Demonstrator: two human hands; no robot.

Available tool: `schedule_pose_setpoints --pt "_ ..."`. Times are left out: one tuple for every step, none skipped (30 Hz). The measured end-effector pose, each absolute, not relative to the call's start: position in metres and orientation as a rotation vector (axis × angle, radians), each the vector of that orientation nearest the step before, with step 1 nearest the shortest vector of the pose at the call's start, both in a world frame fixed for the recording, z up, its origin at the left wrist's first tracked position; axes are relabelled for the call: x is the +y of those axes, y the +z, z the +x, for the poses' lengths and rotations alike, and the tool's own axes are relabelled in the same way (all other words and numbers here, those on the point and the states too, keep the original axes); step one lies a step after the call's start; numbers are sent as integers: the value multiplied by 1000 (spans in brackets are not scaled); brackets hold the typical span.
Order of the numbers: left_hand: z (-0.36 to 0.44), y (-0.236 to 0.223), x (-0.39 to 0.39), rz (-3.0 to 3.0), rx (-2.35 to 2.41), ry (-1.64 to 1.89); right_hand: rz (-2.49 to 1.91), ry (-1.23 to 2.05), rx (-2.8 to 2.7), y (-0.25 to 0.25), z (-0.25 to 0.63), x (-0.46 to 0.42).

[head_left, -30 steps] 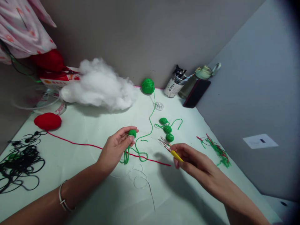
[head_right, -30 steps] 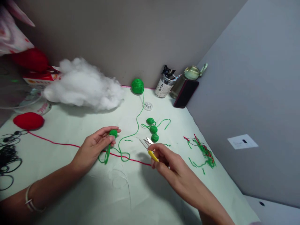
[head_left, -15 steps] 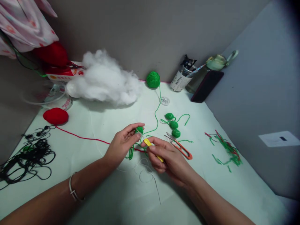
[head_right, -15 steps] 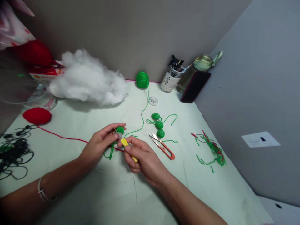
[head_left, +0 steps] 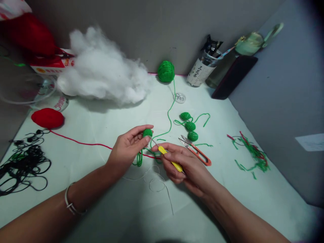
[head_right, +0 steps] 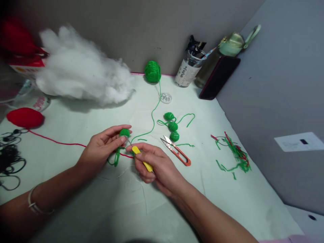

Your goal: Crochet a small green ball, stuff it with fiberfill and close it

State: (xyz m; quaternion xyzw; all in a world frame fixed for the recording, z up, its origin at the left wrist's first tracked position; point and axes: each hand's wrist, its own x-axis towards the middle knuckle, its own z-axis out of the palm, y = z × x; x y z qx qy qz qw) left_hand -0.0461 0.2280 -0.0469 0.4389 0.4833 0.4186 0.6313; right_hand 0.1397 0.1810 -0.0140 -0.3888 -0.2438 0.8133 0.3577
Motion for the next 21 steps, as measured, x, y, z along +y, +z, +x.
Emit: schedule_pose_setpoints --pt "-46 -47 228 1007 1106 961 -991 2101 -602 -14 139 181" --pt "-45 -48 228 1009 1107 964 -976 2101 -575 -15 139 181" --pt "-45 -48 227 1012 1107 964 -962 2098 -549 -15 139 181" --pt "-45 -47 227 1016 1110 963 -947 2094 -523 -15 138 182" --pt "-45 -47 227 1019 1114 960 -932 2093 -499 -15 137 182" --pt "-44 -47 226 1021 1117 958 -915 2095 -476 -16 136 182" --pt "-44 -47 226 1021 1117 960 -896 2100 -456 -16 135 182" --pt "-44 -47 225 1018 1116 962 -875 2108 -436 -17 134 182" --pt "-44 -47 225 1015 1114 962 -857 2117 -417 -17 134 181" --pt "-43 -47 224 1012 1112 959 -839 2127 -397 -18 133 181" --pt "-43 -47 224 1011 1111 955 -824 2133 -379 -18 132 181" --pt "-43 -47 224 1010 1112 953 -813 2136 -363 -18 132 180" --pt "-43 -47 224 1010 1114 951 -808 2137 -352 -19 131 180" --pt "-43 -47 224 1012 1116 949 -808 2132 -349 -19 131 179" --pt "-43 -47 224 1019 1117 947 -810 2125 -355 -19 131 179" --pt "-43 -47 223 1033 1119 944 -814 2117 -371 -19 130 179" --pt "-43 -47 223 1054 1119 938 -818 2110 -394 -19 130 179" --pt "-43 -47 222 1080 1118 928 -828 2106 -420 -19 130 179" --pt "-43 -46 221 1108 1115 918 -840 2104 -445 -19 130 180" --pt "-43 -46 220 1134 1113 912 -852 2108 -470 -19 129 181" --pt "-43 -45 219 1157 1110 908 -864 2118 -495 -20 129 182"
